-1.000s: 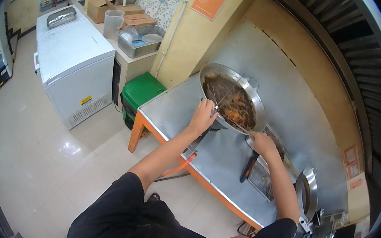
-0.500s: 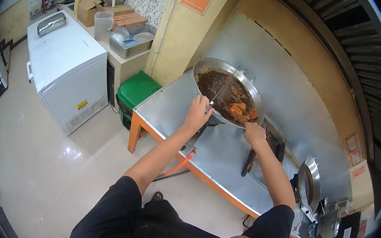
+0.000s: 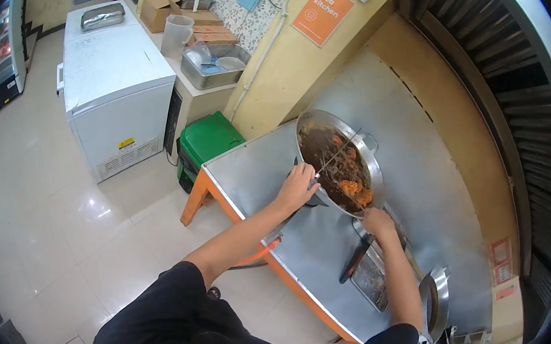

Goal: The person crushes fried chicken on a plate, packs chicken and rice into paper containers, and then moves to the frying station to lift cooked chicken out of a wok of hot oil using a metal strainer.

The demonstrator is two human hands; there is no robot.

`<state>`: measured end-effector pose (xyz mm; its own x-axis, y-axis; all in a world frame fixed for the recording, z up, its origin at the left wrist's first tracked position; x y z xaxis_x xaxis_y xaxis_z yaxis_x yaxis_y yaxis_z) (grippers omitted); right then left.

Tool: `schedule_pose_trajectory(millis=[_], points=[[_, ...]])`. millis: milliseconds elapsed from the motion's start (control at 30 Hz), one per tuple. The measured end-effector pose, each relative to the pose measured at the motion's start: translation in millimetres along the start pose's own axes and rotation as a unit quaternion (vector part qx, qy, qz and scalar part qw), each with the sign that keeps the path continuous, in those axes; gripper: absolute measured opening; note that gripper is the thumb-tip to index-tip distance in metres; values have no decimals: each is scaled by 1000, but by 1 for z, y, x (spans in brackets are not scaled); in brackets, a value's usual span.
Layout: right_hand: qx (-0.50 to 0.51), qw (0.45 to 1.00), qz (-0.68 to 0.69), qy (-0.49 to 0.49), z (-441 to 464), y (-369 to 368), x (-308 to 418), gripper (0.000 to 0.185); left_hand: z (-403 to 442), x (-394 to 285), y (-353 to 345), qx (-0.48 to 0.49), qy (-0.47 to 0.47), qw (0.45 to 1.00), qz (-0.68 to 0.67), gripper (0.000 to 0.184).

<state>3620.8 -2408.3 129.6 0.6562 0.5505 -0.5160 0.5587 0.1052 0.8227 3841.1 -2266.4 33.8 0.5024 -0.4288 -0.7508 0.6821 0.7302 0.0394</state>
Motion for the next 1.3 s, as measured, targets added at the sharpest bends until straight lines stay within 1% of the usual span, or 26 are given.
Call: schedule_pose_trajectory(millis=[100,200,300,400,500,533,567,600,633,733,833,933,967,1067,1100,1167,1233,1300], points=[[14,1000,-11,-25,-27,18,-1,36,1,-2,1,-2,6,1000,-12,34],[-4,999,-10,-43,-16,-2,-3,35,0,-1,2,-9,-9,1000,-21,33],[-48,995,-1,-89,2,-22,-2,36,2,1,-1,-9,-12,999,-35,33],[-35,998,16,-46,21,-43,-12,37,2,3,-2,-4,-3,999,-37,33],[18,996,73,42,24,-43,-26,30,2,4,0,-3,5,999,-35,33],[67,970,235,-1,25,-48,-30,24,2,4,0,-2,5,999,-37,33],[113,912,392,-45,25,-54,-31,19,2,3,0,0,4,999,-39,33],[155,824,538,-90,24,-60,-32,14,2,3,1,-3,1,999,-32,33],[175,739,645,-84,26,-64,-27,11,2,3,1,-3,-2,1000,-25,34],[161,590,780,-134,38,-63,-13,10,3,6,-1,-4,-20,999,-25,34],[161,444,874,-113,55,-73,-4,7,3,10,-4,-2,-20,999,-28,35],[143,411,895,-98,56,-66,15,10,2,9,-4,1,-13,1000,-19,35],[128,414,895,-109,47,-55,25,11,2,9,-4,0,-16,1000,-17,35],[145,330,929,-80,47,-65,41,9,2,9,-3,5,-18,1000,-14,35],[152,287,942,-87,42,-59,43,8,3,10,-3,9,-15,1000,-14,35],[160,286,943,-68,71,-78,28,8,8,10,-3,2,-21,1000,-17,35],[162,282,943,-68,69,-86,26,9,-3,8,-5,7,-13,1000,-21,35],[169,263,949,-54,63,-87,22,10,2,9,-2,2,-17,1000,-17,35]])
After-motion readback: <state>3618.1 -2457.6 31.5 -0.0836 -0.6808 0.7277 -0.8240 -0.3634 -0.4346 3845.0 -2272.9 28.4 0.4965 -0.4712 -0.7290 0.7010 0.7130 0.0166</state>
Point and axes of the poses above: each hand's wrist, its own z-axis towards the middle knuckle, its own y-axis out of the back of the hand, x = y × z, the point moved 4 cm from there along z, towards the middle knuckle, and after that the axes turned 13 degrees about -z, right-handed, at the moved point
